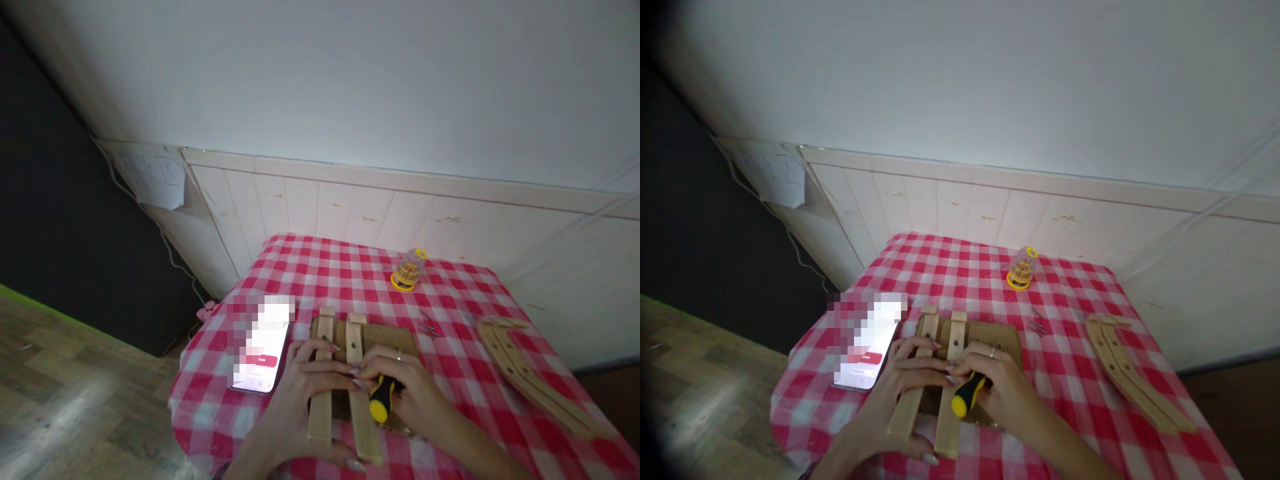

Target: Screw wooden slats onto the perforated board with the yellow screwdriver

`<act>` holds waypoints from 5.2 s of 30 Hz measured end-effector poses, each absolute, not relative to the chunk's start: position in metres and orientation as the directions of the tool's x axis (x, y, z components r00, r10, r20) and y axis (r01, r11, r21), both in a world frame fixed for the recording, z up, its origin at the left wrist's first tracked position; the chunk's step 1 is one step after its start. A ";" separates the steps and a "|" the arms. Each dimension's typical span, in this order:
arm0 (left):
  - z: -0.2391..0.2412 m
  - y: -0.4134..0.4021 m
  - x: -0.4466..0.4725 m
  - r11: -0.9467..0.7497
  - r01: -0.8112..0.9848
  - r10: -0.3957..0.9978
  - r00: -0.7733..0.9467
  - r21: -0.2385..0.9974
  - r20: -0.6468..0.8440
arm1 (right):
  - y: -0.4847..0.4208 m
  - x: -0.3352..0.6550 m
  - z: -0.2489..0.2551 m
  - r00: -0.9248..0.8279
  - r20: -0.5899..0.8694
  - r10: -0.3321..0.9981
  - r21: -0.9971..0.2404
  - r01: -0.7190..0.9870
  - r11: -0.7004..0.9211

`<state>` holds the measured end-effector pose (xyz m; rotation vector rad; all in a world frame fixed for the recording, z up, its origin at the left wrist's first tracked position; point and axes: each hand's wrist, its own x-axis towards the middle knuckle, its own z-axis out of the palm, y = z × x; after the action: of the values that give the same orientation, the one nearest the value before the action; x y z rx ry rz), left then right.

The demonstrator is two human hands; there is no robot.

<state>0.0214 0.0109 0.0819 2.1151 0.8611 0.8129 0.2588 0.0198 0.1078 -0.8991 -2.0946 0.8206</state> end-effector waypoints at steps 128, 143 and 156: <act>0.083 0.001 0.018 -0.545 0.276 0.770 0.539 0.791 0.343 | 0.006 0.259 0.113 -0.558 0.517 0.650 -0.392 0.520 0.759; 0.069 0.001 0.022 -0.584 0.285 0.779 0.461 0.760 0.426 | 0.016 0.257 0.135 -0.553 0.267 0.789 -0.618 0.530 0.581; 0.072 -0.001 0.026 -0.512 0.230 0.828 0.388 0.828 0.404 | 0.034 0.248 0.138 -0.654 0.125 0.746 -0.489 0.614 0.620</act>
<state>0.0259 -0.0005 0.0718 1.9610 0.9065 1.1100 0.2483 0.0344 0.1379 -1.0963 -2.5302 0.5903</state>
